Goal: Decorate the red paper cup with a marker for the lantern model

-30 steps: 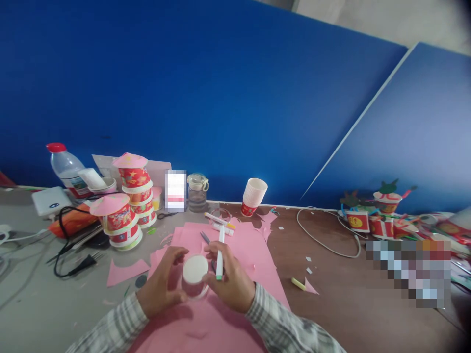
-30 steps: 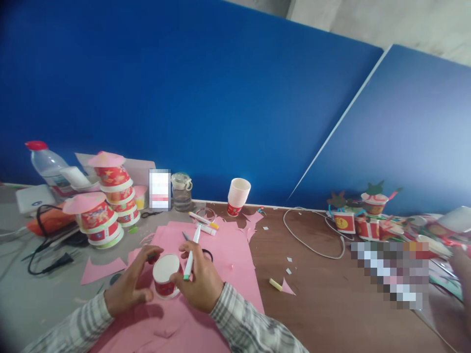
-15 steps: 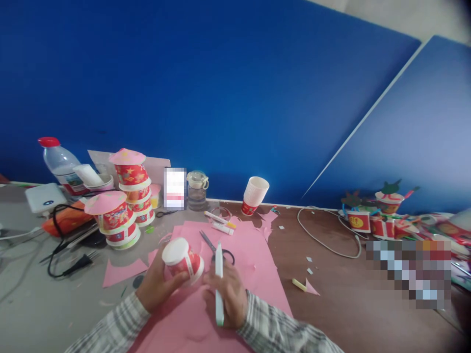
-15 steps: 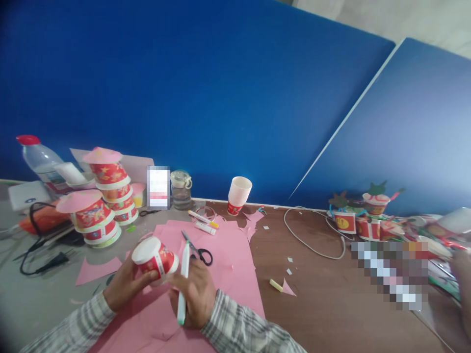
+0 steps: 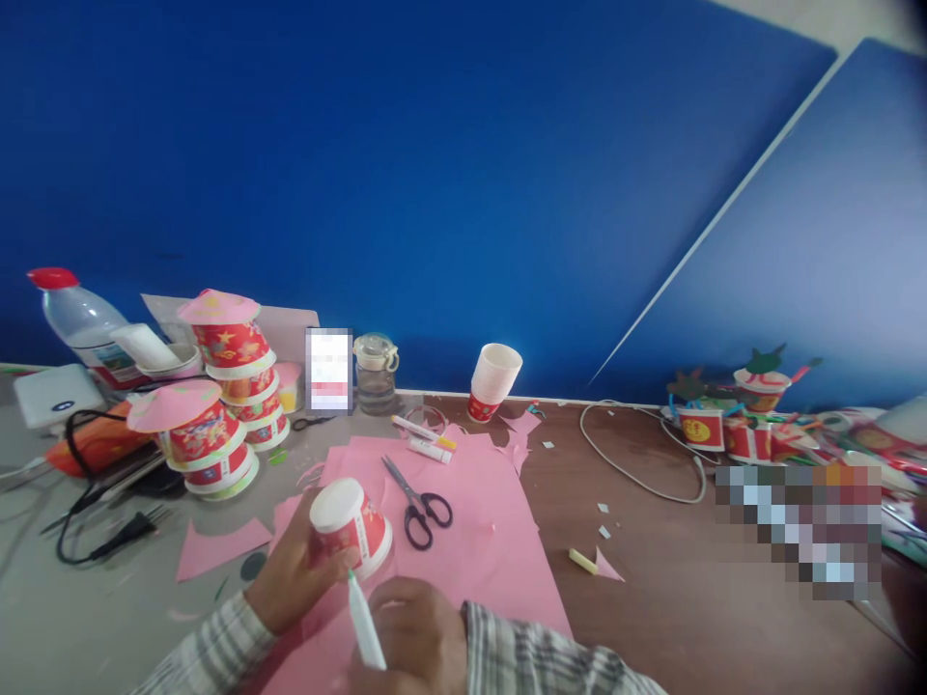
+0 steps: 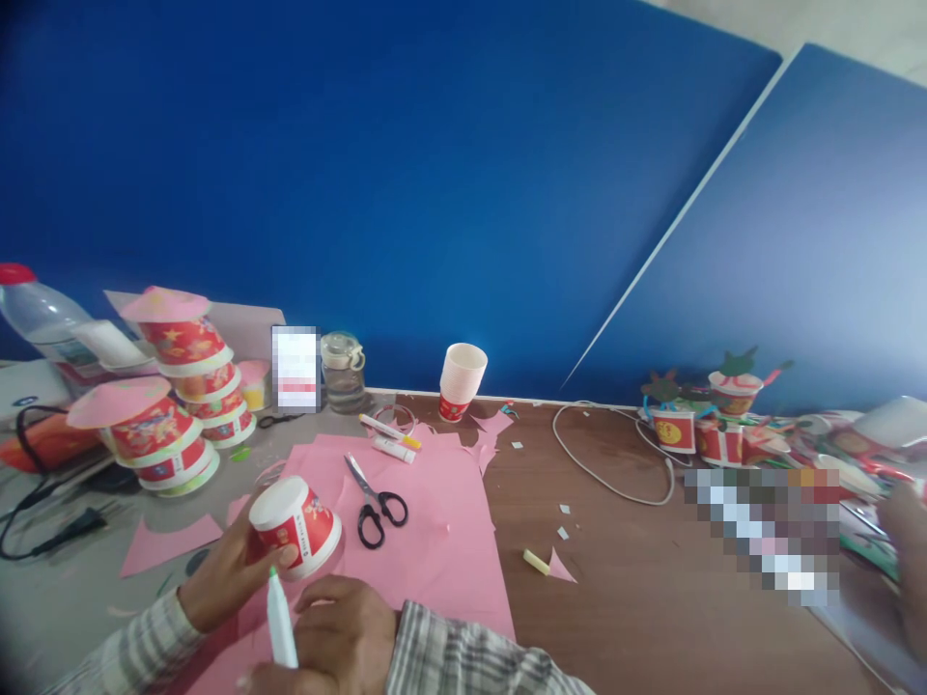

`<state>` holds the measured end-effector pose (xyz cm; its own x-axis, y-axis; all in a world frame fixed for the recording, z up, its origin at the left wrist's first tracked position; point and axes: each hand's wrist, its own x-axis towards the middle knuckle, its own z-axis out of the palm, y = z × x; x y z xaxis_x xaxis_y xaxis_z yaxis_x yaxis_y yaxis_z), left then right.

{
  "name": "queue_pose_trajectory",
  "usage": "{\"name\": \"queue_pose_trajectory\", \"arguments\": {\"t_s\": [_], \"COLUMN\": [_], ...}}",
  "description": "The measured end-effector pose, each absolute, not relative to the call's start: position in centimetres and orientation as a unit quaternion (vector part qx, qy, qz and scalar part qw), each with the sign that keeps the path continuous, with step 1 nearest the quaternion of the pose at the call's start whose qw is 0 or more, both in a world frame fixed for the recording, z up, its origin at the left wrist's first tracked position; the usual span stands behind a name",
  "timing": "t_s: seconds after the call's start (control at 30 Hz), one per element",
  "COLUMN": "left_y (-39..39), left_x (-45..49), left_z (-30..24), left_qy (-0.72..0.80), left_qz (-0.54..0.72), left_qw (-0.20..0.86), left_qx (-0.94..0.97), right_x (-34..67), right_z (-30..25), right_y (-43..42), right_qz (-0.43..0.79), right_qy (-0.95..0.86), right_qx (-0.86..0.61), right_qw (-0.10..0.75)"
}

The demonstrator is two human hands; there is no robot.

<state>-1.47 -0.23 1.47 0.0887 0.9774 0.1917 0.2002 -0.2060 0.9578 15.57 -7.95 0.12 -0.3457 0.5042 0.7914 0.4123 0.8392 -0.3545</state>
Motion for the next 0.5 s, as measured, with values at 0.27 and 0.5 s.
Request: {"name": "queue_pose_trajectory", "arguments": {"t_s": [0.27, 0.5], "left_y": [-0.2, -0.3], "left_x": [-1.1, -1.0], "left_z": [2.1, 2.7], "left_qy": [0.395, 0.320], "left_qz": [0.434, 0.403], "left_qw": [0.522, 0.645], "left_qx": [0.619, 0.566], "right_x": [17.9, 16.2], "right_z": [4.3, 5.4], "right_y": [-4.8, -4.4], "right_qz": [0.051, 0.172], "right_qy": [-0.786, -0.668], "right_qx": [-0.201, -0.355], "right_qw": [0.583, 0.630]}}
